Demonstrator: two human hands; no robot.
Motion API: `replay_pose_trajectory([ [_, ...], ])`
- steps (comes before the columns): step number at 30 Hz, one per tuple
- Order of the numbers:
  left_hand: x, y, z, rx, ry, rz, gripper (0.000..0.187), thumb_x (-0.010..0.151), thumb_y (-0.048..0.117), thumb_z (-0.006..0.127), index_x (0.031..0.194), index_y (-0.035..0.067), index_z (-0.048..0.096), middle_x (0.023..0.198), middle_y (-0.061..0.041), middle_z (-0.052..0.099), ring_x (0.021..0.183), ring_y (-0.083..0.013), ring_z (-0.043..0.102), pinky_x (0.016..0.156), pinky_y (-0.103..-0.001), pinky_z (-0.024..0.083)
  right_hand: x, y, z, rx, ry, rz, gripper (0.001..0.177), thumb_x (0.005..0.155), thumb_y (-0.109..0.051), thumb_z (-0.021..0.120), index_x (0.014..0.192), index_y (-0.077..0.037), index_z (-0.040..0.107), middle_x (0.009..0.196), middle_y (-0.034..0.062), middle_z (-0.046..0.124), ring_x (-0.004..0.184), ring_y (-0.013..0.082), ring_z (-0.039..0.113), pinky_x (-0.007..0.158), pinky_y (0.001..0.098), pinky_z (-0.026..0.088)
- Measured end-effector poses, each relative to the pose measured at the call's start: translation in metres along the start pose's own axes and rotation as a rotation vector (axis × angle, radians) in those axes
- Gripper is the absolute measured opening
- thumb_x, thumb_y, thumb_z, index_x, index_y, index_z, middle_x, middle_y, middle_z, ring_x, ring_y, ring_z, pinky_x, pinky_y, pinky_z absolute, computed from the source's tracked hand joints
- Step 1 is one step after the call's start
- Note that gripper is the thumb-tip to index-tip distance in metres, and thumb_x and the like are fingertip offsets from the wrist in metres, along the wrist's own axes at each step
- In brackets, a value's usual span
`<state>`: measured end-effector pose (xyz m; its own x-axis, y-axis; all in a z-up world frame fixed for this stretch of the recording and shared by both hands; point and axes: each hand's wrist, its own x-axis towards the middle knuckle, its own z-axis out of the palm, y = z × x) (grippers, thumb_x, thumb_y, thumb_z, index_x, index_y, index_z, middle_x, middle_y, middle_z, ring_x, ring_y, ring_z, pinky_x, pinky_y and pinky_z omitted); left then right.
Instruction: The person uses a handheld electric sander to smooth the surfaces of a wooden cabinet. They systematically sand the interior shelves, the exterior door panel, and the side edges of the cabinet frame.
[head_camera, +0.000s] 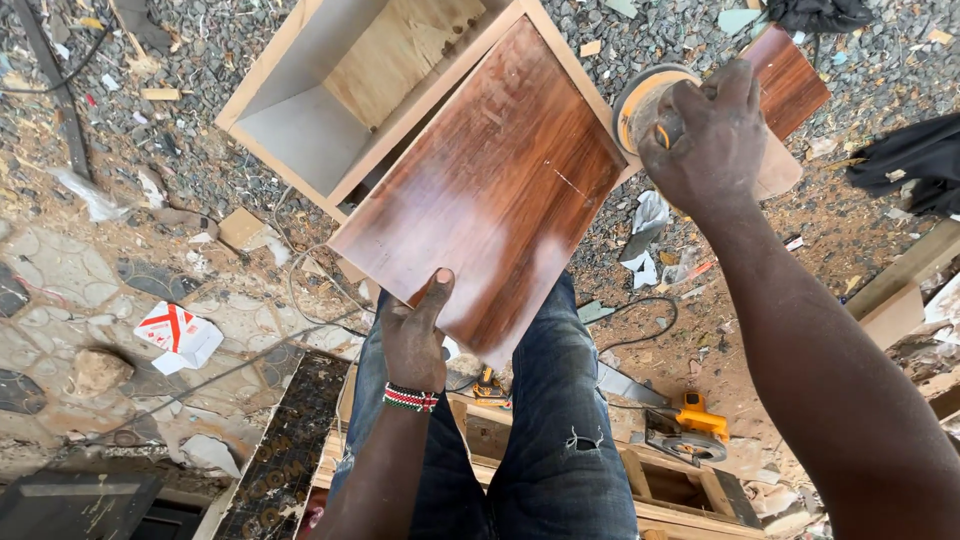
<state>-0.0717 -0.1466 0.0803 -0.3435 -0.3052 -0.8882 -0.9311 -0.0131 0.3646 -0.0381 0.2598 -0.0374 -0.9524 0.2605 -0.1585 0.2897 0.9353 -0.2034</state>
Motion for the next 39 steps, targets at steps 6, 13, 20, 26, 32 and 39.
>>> replay_pose_trajectory([
  [6, -0.001, -0.010, -0.001, 0.176, -0.038, 0.027, 0.051, 0.086, 0.050, 0.099, 0.113, 0.008, 0.086, 0.064, 0.007, 0.025, 0.045, -0.0095, 0.025, 0.040, -0.029, 0.034, 0.026, -0.008, 0.000, 0.011, 0.056, -0.156, 0.037, 0.091, -0.032, 0.092, 0.114, -0.004, 0.083, 0.127, 0.0170, 0.051, 0.108, 0.0405, 0.058, 0.065, 0.0570, 0.055],
  [13, -0.015, 0.014, 0.009, 0.141, -0.207, 0.149, 0.073, 0.092, 0.047, 0.090, 0.149, 0.003, 0.083, 0.103, -0.003, 0.067, 0.095, -0.0186, 0.055, 0.085, -0.039, 0.048, 0.059, -0.007, 0.004, -0.027, 0.046, -0.179, 0.035, 0.097, -0.037, 0.098, 0.114, -0.010, 0.083, 0.131, 0.0145, 0.047, 0.110, 0.0377, 0.055, 0.058, 0.0548, 0.055],
  [20, -0.011, 0.004, 0.008, 0.171, -0.252, 0.117, 0.065, 0.096, 0.047, 0.088, 0.143, 0.003, 0.085, 0.096, -0.006, 0.089, 0.082, -0.0198, 0.081, 0.077, -0.040, 0.072, 0.089, -0.009, 0.006, 0.003, 0.045, -0.221, 0.033, 0.098, -0.034, 0.096, 0.118, -0.010, 0.086, 0.128, 0.0137, 0.045, 0.105, 0.0380, 0.053, 0.059, 0.0552, 0.050],
  [26, -0.009, 0.002, 0.010, 0.177, -0.244, 0.205, 0.056, 0.098, 0.047, 0.087, 0.135, 0.006, 0.090, 0.119, -0.005, 0.095, 0.110, -0.0175, 0.086, 0.102, -0.038, 0.067, 0.124, -0.033, -0.008, 0.010, 0.066, -0.248, 0.032, 0.089, -0.028, 0.096, 0.112, -0.008, 0.086, 0.127, 0.0135, 0.050, 0.099, 0.0406, 0.061, 0.062, 0.0586, 0.050],
  [32, -0.008, -0.004, 0.005, 0.178, -0.280, 0.199, 0.070, 0.101, 0.057, 0.088, 0.057, 0.022, 0.046, 0.048, 0.009, 0.030, 0.042, -0.0071, 0.029, 0.047, -0.030, 0.029, 0.158, -0.025, 0.001, -0.026, 0.122, -0.327, 0.027, 0.088, -0.029, 0.096, 0.111, -0.018, 0.086, 0.132, 0.0140, 0.068, 0.105, 0.0450, 0.068, 0.056, 0.0582, 0.044],
  [39, -0.010, 0.000, 0.010, 0.131, -0.243, 0.191, 0.044, 0.096, 0.056, 0.091, 0.090, 0.013, 0.090, 0.090, 0.009, 0.076, 0.078, -0.0040, 0.058, 0.076, -0.030, 0.054, 0.196, -0.041, 0.017, -0.137, 0.178, -0.284, 0.035, 0.103, -0.040, 0.097, 0.097, -0.024, 0.066, 0.085, -0.0056, 0.059, 0.073, 0.0242, 0.047, 0.065, 0.0458, 0.043],
])
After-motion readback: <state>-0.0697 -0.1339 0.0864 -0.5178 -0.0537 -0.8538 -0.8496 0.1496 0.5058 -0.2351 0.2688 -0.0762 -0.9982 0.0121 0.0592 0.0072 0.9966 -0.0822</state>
